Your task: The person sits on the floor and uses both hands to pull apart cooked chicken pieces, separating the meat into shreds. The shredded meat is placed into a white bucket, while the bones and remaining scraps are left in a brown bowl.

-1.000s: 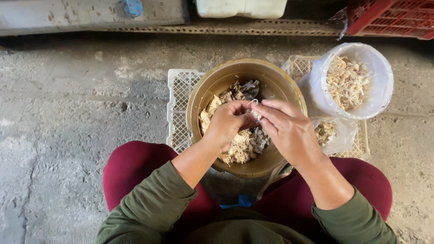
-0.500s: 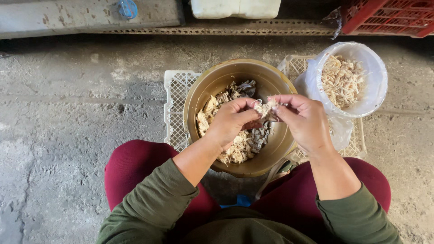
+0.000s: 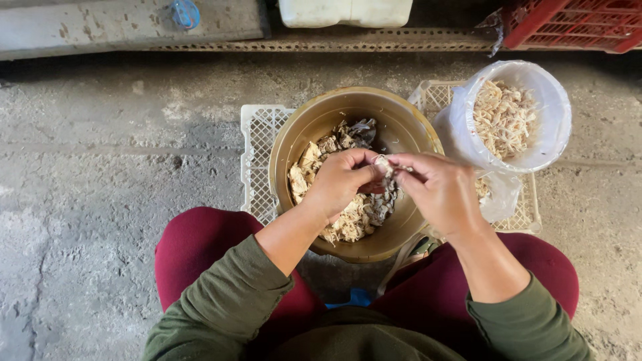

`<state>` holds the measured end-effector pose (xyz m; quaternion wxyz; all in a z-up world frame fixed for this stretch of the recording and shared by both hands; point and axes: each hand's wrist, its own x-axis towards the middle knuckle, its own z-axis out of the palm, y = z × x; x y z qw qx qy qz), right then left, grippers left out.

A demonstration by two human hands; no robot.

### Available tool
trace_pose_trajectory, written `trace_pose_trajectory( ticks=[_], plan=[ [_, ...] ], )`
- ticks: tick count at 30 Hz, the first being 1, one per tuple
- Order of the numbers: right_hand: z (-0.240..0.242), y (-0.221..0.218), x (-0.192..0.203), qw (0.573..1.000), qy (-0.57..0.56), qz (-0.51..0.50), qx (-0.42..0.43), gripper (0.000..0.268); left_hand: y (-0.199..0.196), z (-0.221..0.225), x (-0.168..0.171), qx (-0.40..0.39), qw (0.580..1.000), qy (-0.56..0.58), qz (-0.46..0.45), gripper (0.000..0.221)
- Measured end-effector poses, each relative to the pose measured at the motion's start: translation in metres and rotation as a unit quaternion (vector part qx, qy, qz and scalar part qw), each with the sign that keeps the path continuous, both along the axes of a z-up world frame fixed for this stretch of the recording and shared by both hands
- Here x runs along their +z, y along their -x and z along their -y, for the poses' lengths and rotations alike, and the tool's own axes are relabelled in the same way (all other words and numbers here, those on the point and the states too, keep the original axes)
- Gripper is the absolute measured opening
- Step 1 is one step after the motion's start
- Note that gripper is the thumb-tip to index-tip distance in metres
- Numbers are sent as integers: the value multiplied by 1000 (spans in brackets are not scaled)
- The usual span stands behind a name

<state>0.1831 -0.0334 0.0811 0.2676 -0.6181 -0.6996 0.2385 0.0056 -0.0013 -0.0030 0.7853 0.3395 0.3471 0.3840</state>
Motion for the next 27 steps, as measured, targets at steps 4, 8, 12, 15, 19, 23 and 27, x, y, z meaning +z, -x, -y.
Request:
trace_pose_trajectory(
  ticks=[4,8,12,15,19,23,27],
  plan=[
    [-3,-11,1,993,60,-91,-41,21,-4,1,10,-9,997,49,66,6],
    [-1,-13,7,990,109,-65,-65,29,-9,0,7,-8,998,39,42,8],
    [6,-9,9,996,55,-64,33,32,-14,-1,-6,-1,999,-12,-30,12],
    [10,-7,3,993,-51,13,107,39,-18,-3,-19,-1,999,39,-19,22],
    [5,-9,-17,998,1,45,43,32,-21,-7,-30,-35,991,101,75,30],
    [-13,-25,-35,970,201,-105,-92,25,-19,-7,-25,-42,986,115,110,40],
    [-25,-28,-47,814,297,-483,-126,22,-20,2,6,1,997,-66,-43,39]
  ],
)
